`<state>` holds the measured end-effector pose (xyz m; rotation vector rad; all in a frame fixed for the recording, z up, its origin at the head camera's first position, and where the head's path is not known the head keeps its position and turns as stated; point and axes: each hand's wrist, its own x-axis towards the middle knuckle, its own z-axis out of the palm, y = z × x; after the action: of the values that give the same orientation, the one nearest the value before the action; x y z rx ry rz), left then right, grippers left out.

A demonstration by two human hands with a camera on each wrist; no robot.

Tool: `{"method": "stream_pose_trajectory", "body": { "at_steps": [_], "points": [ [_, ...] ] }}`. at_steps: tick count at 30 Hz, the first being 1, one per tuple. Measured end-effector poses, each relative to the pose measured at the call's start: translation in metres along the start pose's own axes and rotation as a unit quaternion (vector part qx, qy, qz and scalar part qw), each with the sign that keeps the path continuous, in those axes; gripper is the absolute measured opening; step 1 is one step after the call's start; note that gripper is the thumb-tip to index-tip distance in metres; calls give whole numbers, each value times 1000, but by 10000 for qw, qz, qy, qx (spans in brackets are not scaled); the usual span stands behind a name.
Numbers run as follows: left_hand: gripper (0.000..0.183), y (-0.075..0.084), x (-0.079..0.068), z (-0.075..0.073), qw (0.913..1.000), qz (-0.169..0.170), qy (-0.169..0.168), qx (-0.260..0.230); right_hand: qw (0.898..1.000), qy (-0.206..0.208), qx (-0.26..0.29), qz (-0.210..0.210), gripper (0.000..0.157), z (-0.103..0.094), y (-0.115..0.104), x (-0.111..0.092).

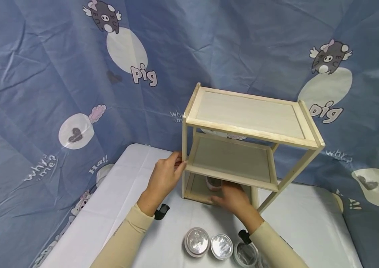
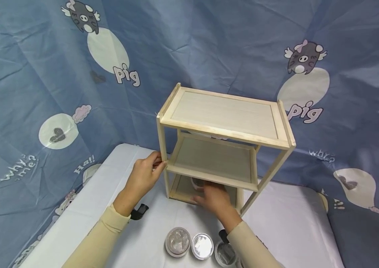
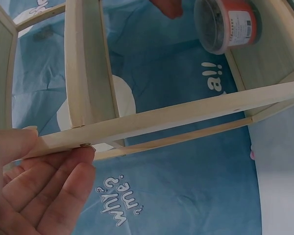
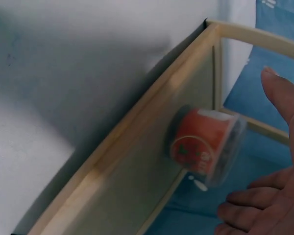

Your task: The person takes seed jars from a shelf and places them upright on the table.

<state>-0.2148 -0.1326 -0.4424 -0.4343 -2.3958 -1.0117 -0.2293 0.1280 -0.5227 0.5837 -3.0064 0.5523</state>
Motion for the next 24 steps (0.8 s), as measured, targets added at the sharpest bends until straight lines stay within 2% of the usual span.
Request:
{"method": "stream_pose_trajectory", "body": {
  "at_steps": [8,18,24],
  "points": [
    [17,-1,-1,0,10000,-7,-14,2,9976,172,562,363,85,9,7,13],
    [13,1,-1,2,10000,-34,10,-14,9898,-259,1035,945,83,18,12,25],
    [13,1,-1,1,10000,-44,37,5,9876,-289,1034,1147,77,23,15,31]
  ]
}}
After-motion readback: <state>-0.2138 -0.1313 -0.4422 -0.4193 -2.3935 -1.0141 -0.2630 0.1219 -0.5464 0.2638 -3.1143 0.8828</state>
